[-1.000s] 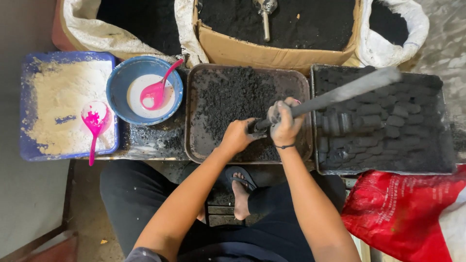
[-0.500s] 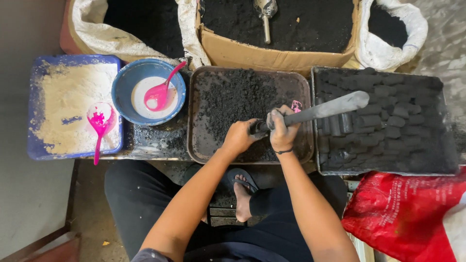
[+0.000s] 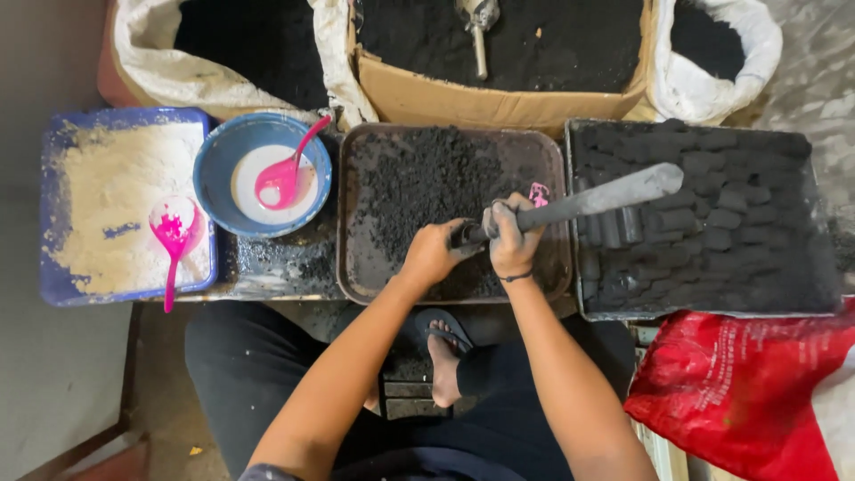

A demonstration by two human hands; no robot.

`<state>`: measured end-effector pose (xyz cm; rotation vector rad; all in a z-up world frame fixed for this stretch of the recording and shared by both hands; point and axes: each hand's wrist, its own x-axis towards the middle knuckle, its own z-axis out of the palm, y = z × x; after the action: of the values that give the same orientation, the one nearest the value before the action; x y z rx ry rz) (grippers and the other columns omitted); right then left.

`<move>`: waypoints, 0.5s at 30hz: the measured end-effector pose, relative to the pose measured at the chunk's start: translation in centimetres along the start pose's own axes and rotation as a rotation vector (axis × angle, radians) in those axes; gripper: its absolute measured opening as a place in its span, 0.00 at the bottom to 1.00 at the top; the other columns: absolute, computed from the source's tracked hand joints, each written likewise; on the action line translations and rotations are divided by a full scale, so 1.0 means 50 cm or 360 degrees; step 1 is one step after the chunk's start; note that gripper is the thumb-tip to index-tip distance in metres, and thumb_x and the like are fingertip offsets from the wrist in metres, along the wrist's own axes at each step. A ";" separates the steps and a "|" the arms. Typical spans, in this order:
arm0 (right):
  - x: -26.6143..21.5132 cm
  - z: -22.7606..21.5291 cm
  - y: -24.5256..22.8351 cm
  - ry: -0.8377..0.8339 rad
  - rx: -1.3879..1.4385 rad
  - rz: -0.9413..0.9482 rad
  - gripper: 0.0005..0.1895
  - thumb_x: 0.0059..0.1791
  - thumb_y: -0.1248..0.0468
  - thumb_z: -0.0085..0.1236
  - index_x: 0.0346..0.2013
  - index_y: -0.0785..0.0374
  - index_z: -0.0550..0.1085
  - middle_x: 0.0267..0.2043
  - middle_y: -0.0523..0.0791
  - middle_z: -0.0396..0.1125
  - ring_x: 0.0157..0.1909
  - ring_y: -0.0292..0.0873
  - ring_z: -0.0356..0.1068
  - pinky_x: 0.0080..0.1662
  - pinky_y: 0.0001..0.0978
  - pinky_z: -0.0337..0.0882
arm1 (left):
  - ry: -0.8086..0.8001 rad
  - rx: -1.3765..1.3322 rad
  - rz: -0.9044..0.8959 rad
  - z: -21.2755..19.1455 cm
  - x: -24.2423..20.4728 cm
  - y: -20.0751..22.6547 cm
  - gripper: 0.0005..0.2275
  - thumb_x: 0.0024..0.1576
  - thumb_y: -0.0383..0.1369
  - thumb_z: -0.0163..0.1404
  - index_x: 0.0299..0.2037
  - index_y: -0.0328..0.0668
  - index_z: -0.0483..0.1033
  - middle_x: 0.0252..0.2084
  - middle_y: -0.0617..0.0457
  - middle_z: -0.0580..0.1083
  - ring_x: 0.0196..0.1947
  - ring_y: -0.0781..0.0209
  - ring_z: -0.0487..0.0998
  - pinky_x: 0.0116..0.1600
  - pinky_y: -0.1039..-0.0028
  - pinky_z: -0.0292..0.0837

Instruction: The person uses a cylindrical mold and a metal rod to compress a dark granular mixture into cylindrical briquettes. They place the formed briquettes onto a tray and then mix the remaining material by hand, adding a white powder from a nearby container.

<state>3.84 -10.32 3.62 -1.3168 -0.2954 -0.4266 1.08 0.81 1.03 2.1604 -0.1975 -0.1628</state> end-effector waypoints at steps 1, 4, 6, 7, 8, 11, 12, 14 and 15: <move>0.001 0.000 -0.002 0.0000 0.0000 0.0013 0.16 0.41 0.73 0.42 0.11 0.60 0.53 0.05 0.43 0.45 0.07 0.35 0.49 0.14 0.21 0.49 | -0.0004 -0.0003 -0.0012 -0.006 -0.006 0.005 0.18 0.43 0.35 0.52 0.44 0.39 0.72 0.33 0.43 0.75 0.36 0.43 0.75 0.41 0.59 0.70; 0.000 0.004 -0.011 0.0001 0.0000 -0.0013 0.15 0.41 0.73 0.42 0.11 0.60 0.53 0.06 0.43 0.44 0.07 0.34 0.49 0.15 0.20 0.49 | -0.0001 -0.0133 -0.0035 -0.020 -0.019 0.017 0.17 0.45 0.33 0.51 0.44 0.35 0.71 0.33 0.39 0.74 0.36 0.39 0.74 0.42 0.57 0.69; 0.002 0.011 -0.023 0.0031 -0.0165 -0.0035 0.16 0.40 0.73 0.41 0.09 0.60 0.53 0.05 0.42 0.44 0.07 0.33 0.48 0.15 0.20 0.49 | -0.0077 -0.0145 -0.0043 -0.027 -0.017 0.025 0.17 0.47 0.33 0.51 0.45 0.34 0.71 0.35 0.40 0.74 0.38 0.42 0.74 0.43 0.61 0.70; 0.003 0.010 -0.023 0.0027 -0.0166 -0.0035 0.16 0.40 0.73 0.41 0.09 0.60 0.53 0.05 0.42 0.44 0.07 0.33 0.48 0.15 0.20 0.49 | -0.0074 -0.0147 -0.0044 -0.030 -0.016 0.025 0.17 0.47 0.33 0.51 0.45 0.34 0.71 0.35 0.40 0.74 0.38 0.42 0.74 0.43 0.61 0.70; 0.004 0.009 -0.025 0.0034 -0.0212 -0.0060 0.16 0.40 0.73 0.41 0.09 0.60 0.53 0.04 0.42 0.44 0.07 0.33 0.48 0.15 0.19 0.50 | -0.0127 -0.0166 -0.0039 -0.033 -0.015 0.026 0.17 0.47 0.34 0.52 0.45 0.34 0.71 0.36 0.40 0.74 0.39 0.41 0.74 0.44 0.60 0.70; 0.011 0.019 -0.035 0.0041 -0.0193 -0.0090 0.16 0.40 0.73 0.42 0.09 0.60 0.53 0.04 0.42 0.44 0.07 0.33 0.48 0.15 0.19 0.50 | -0.0222 -0.0253 -0.0024 -0.060 -0.015 0.046 0.17 0.47 0.34 0.52 0.44 0.31 0.71 0.37 0.38 0.74 0.41 0.39 0.73 0.45 0.57 0.69; 0.013 0.024 -0.040 0.0045 -0.0133 -0.0083 0.17 0.40 0.73 0.42 0.09 0.59 0.53 0.04 0.41 0.43 0.07 0.32 0.47 0.15 0.19 0.49 | -0.0274 -0.0325 -0.0023 -0.071 -0.015 0.057 0.16 0.48 0.33 0.52 0.43 0.30 0.71 0.37 0.36 0.73 0.41 0.38 0.73 0.46 0.55 0.68; 0.016 0.026 -0.046 0.0032 -0.0141 -0.0097 0.17 0.41 0.73 0.42 0.08 0.59 0.53 0.04 0.41 0.43 0.06 0.32 0.47 0.15 0.19 0.50 | -0.0292 -0.0304 -0.0034 -0.081 -0.007 0.057 0.16 0.47 0.34 0.52 0.41 0.30 0.72 0.37 0.36 0.73 0.42 0.37 0.72 0.47 0.55 0.68; 0.016 0.026 -0.050 0.0021 -0.0154 -0.0097 0.17 0.41 0.73 0.42 0.08 0.59 0.54 0.04 0.41 0.43 0.06 0.32 0.47 0.15 0.19 0.51 | -0.0317 -0.0288 -0.0055 -0.086 -0.004 0.057 0.15 0.47 0.35 0.52 0.40 0.31 0.73 0.37 0.37 0.73 0.42 0.37 0.72 0.47 0.54 0.67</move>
<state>3.45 -9.62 6.44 -1.4016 -0.3078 -0.5060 1.46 2.74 5.79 1.9671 -0.2498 -0.4018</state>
